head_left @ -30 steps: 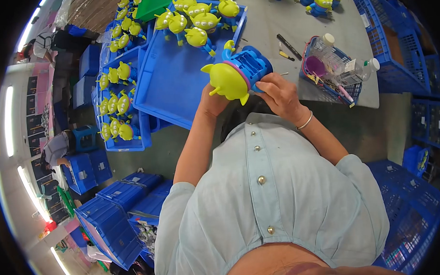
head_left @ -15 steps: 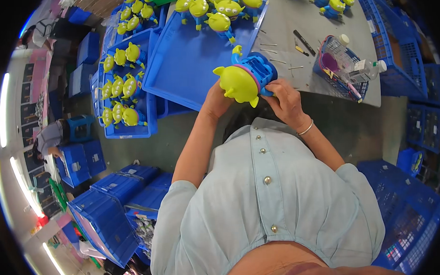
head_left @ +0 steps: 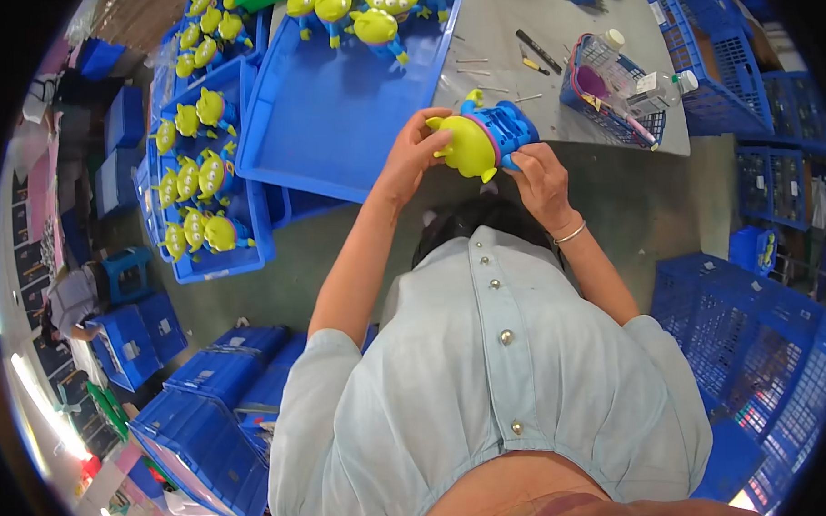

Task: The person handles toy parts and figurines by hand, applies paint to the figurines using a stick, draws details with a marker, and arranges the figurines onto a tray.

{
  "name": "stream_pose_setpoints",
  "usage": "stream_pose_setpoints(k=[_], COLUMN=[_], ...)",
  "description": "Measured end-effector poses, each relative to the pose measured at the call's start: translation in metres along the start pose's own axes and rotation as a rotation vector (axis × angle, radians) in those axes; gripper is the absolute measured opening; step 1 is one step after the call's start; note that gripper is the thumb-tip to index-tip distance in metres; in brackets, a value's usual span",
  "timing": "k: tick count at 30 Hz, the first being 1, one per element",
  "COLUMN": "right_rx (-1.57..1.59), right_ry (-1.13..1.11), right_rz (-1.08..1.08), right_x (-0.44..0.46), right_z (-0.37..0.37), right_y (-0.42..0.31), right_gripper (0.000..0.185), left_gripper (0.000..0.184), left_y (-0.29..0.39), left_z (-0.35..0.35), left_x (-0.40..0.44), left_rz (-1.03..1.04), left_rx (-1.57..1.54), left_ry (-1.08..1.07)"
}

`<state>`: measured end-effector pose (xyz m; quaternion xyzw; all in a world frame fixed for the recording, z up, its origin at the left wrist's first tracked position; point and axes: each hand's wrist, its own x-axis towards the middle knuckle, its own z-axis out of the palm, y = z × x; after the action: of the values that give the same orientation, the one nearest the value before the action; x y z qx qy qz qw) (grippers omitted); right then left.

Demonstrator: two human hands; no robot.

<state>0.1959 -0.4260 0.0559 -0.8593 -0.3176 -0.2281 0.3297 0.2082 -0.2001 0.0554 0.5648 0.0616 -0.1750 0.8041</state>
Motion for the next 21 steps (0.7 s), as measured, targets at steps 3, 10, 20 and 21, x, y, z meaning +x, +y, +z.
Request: stream_pose_setpoints(k=[3,10,20,21], right_rx=[0.024,0.119,0.438,0.437], right_ry=[0.025,0.036,0.887,1.035], right_rz=[0.002,0.056,0.636,0.643], right_x=[-0.009,-0.013,-0.048,-0.045], right_z=[-0.001,-0.017,-0.218,-0.244], right_y=[-0.001,0.013,0.078,0.095], right_gripper=[0.032,0.032,0.014,0.015], left_gripper=[0.027,0.031,0.039,0.038], left_y=[-0.007,0.002,-0.03,-0.032], left_z=[0.003,0.028,0.034,0.033], left_x=[0.003,0.0,0.035,0.038], left_rz=[0.007,0.148,-0.021,-0.02], left_rx=[-0.079,0.071,-0.052,-0.047], left_ry=[0.039,0.09,0.15,0.17])
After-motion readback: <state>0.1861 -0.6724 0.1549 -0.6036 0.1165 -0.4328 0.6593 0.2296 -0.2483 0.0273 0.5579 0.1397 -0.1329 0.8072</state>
